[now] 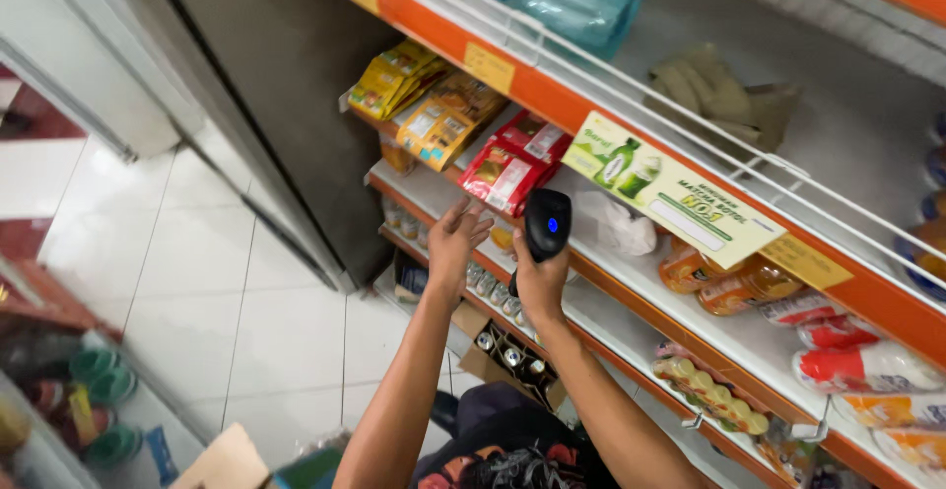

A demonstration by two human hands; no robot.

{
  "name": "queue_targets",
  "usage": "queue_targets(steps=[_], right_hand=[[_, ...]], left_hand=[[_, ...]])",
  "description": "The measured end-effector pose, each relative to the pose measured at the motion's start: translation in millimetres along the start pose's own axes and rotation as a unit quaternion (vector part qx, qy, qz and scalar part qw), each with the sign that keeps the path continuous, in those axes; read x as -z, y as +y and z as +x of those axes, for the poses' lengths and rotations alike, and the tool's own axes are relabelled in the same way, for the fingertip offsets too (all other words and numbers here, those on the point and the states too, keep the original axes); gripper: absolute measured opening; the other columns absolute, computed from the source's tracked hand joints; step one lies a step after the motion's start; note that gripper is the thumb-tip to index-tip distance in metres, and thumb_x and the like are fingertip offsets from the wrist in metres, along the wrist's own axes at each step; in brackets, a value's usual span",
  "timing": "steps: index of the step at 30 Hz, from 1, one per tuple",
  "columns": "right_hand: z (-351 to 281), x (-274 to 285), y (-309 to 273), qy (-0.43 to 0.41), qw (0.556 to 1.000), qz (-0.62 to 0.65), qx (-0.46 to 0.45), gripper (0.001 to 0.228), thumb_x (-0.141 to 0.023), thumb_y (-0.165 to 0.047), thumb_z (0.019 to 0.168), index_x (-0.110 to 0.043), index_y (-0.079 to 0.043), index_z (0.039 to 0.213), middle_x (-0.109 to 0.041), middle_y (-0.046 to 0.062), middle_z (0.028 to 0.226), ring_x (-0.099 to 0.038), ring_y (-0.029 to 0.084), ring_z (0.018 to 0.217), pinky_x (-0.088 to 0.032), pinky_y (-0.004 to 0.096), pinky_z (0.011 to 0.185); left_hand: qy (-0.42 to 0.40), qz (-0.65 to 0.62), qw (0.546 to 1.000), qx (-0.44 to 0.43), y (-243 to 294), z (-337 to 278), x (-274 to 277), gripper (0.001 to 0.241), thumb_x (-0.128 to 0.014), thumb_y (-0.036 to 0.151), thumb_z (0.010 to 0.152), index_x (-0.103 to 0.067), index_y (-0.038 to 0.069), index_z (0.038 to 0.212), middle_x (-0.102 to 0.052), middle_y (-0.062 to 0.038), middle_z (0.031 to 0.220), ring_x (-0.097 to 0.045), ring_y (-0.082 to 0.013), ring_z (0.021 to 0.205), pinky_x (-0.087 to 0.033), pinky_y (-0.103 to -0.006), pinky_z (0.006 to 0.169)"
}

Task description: The person scans items using a handheld scanner and places them into a cardboard box on the floor of a convenience store.

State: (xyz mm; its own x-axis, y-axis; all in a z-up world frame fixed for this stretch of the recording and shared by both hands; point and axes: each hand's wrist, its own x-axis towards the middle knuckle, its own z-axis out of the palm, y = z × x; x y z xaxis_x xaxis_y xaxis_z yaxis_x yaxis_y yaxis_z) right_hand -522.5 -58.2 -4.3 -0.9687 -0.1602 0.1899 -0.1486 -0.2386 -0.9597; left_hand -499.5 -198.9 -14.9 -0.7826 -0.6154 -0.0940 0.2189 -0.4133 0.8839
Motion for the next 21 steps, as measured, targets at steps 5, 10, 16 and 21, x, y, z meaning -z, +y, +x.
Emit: queue_targets(steps=[5, 10, 16, 21], right_hand=[[-52.8, -16.6, 15.8, -0.114, 0.993, 0.021, -0.038, 0.017, -0.075, -0.011, 0.096, -0.066, -0.001, 0.105, -0.066, 0.002, 0.081, -0.063, 0.01, 0.067, -0.05, 0.027, 0.061], [-147.3, -64.3, 29.9, -0.398, 0.911, 0.013, -0.107, 0.019, -0.074, -0.009, 0.092, -0.067, -0.001, 0.108, -0.068, 0.001, 0.084, -0.065, 0.011, 0.067, -0.052, 0.027, 0.062], [-276.5, -113.0, 31.9, -0.703, 0.707, -0.014, -0.075, 0.018, -0.075, -0.012, 0.093, -0.072, 0.002, 0.105, -0.074, 0.004, 0.085, -0.071, 0.012, 0.075, -0.057, 0.027, 0.068], [-359.6, -140.6, 26.9, -0.833, 0.542, -0.101, 0.047, 0.02, -0.081, -0.019, 0.092, -0.074, -0.002, 0.1, -0.073, 0.011, 0.078, -0.068, 0.023, 0.07, -0.055, 0.035, 0.068]], left_hand=[[0.067, 0.055, 0.991, -0.107, 3.2, -77.1, 58.0, 0.027, -0.059, 0.02, 0.106, -0.069, -0.005, 0.11, -0.075, -0.011, 0.102, -0.07, -0.0165, 0.093, -0.056, -0.0296, 0.084], [0.269, 0.156, 0.924, -0.222, 7.3, -222.8, 152.3, 0.041, -0.049, 0.027, 0.115, -0.064, 0.001, 0.087, -0.063, -0.003, 0.079, -0.056, -0.0119, 0.075, -0.052, -0.0292, 0.074], [0.602, 0.368, 0.668, -0.236, 13.8, -429.3, 205.2, 0.025, -0.07, 0.03, 0.1, -0.066, 0.006, 0.093, -0.069, -0.01, 0.097, -0.065, -0.0257, 0.087, -0.053, -0.0363, 0.076], [0.719, 0.492, 0.474, -0.129, -22.1, -529.2, 203.8, 0.047, -0.077, 0.029, 0.084, -0.062, 0.004, 0.12, -0.066, -0.021, 0.116, -0.063, -0.0409, 0.106, -0.052, -0.0487, 0.089]])
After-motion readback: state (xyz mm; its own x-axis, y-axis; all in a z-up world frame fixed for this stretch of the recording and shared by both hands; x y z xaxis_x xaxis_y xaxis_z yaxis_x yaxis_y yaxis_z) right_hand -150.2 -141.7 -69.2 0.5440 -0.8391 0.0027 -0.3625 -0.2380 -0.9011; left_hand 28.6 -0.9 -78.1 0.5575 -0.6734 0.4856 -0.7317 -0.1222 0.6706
